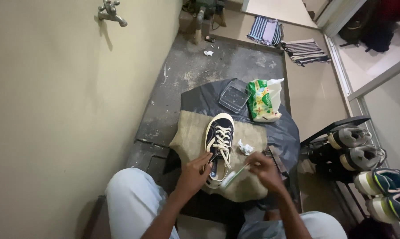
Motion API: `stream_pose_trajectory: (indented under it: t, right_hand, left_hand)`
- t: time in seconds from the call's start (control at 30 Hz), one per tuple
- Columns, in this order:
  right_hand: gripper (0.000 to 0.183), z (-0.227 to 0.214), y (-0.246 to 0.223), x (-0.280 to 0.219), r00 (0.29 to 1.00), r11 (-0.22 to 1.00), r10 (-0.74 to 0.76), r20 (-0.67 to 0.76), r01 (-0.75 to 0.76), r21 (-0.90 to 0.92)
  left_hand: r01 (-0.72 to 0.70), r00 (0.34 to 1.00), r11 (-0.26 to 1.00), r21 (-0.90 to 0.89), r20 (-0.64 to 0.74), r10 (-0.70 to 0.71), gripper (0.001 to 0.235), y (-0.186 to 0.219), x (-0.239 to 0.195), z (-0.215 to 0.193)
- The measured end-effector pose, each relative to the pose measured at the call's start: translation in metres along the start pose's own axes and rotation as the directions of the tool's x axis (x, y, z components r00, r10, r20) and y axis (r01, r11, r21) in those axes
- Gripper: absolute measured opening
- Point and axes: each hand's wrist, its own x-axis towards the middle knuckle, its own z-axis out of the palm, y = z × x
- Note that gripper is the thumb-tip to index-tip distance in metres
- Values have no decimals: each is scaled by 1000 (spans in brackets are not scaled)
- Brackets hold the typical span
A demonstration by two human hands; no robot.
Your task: The person scrubs a black and white sneaker with a green toothbrush, focusing on the white rubber sole and the upper fabric. The person rotates the shoe to clean different areas, including the toe cap and sides, while seated on the floor.
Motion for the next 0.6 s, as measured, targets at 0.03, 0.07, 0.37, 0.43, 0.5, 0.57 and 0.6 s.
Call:
stream_pose_trajectory:
  t: [0.03, 0.07, 0.37, 0.43, 0.5, 0.57, 0.6]
  right_hand:
    - [22, 9, -7, -3, 1000, 1000, 1, 3, -1, -1]
    - [14, 18, -14, -5, 992, 997, 70, 109, -71, 6]
    - [16, -12, -6, -1, 975, 977, 215, -48, -215, 18]
    - [18, 1, -4, -6, 976, 978, 209, -60, -208, 22]
    - [24, 24, -1, -13, 987, 973, 50, 151, -82, 214]
    - [24, 27, -16, -14, 973, 958, 154, 174, -190, 217]
    - [23, 29, -24, -13, 948, 931, 252, 194, -292, 217]
  left_hand:
    - [2, 1000, 1000, -2, -2, -2, 37, -9, 2, 6]
    - [-57, 998, 998, -4, -21, 57, 40, -19, 4, 12]
    - [-166, 983, 986, 17, -71, 166, 42, -38, 4, 20]
    - [-166, 983, 986, 22, -73, 167, 41, -35, 5, 19]
    - [-117, 992, 993, 35, -38, 118, 43, -34, 4, 19]
    - [-139, 989, 989, 53, -44, 142, 43, -32, 5, 18]
    - [-166, 984, 984, 72, -50, 170, 42, -31, 6, 18]
